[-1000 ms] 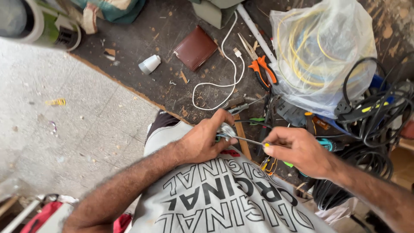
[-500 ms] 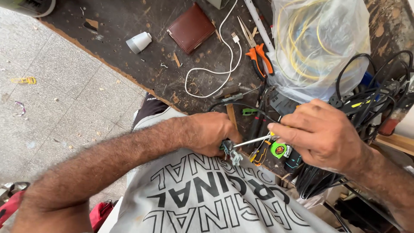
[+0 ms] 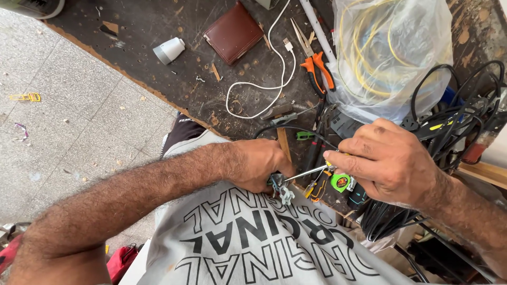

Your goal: Wiring an electrical terminal block by stripping wires and securing them with a screwdriver

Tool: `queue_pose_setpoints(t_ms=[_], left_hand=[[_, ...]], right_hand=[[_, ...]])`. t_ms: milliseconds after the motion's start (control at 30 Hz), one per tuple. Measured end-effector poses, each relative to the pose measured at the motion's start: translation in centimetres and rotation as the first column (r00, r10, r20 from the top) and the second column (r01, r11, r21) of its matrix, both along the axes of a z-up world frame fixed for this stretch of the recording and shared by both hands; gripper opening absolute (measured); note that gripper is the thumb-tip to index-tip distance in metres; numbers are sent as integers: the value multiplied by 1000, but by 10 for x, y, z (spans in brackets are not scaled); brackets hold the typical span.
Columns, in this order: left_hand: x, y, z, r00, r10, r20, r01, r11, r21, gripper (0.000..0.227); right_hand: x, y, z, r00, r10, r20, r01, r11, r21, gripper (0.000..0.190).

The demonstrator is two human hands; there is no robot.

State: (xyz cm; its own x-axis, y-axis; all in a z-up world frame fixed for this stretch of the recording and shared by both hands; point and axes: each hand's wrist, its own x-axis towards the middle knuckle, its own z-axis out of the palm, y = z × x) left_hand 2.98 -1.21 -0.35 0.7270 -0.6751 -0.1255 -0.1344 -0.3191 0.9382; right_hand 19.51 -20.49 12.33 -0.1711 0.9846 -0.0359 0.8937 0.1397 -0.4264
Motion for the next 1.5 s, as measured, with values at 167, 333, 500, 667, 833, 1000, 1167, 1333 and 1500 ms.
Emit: queue_pose_setpoints(t_ms=[167, 333, 500, 667, 833, 1000, 1167, 1333, 1500], left_hand=[[-1, -1, -3, 1000, 8, 30, -8, 1000, -4, 32], [-1, -6, 1, 999, -26, -35, 29, 996, 79, 26], [-5, -4, 10, 985, -97, -140, 113, 988, 108, 34], [-13, -8, 5, 990, -94, -103, 104, 990, 99, 27], [-12, -7, 6, 989, -109, -100, 121, 985, 123, 28], [-14, 0, 6, 990, -67, -122, 75, 995, 67, 19], [-19, 20, 11, 834, 508, -214, -548, 807, -220, 49], [-31, 21, -11, 682, 502, -532, -732, 467, -497, 61], [-22, 1, -34, 394, 358, -846, -868, -158, -471, 56]], right_hand=[[1, -2, -1, 999, 32, 41, -32, 999, 4, 29], [-6, 11, 3, 993, 100, 60, -107, 985, 137, 32], [-14, 13, -4, 983, 174, 60, -180, 976, 120, 35], [-20, 13, -5, 991, 133, 23, -134, 989, 54, 29], [-23, 14, -5, 994, 102, 42, -101, 994, -29, 15], [-13, 23, 4, 998, 54, 38, -51, 997, -58, 11], [17, 5, 16, 928, -361, 87, 339, 919, 203, 22], [-28, -16, -31, 773, -605, -193, 628, 774, 89, 28], [-74, -11, -64, 507, -726, -464, 794, 603, -76, 23]])
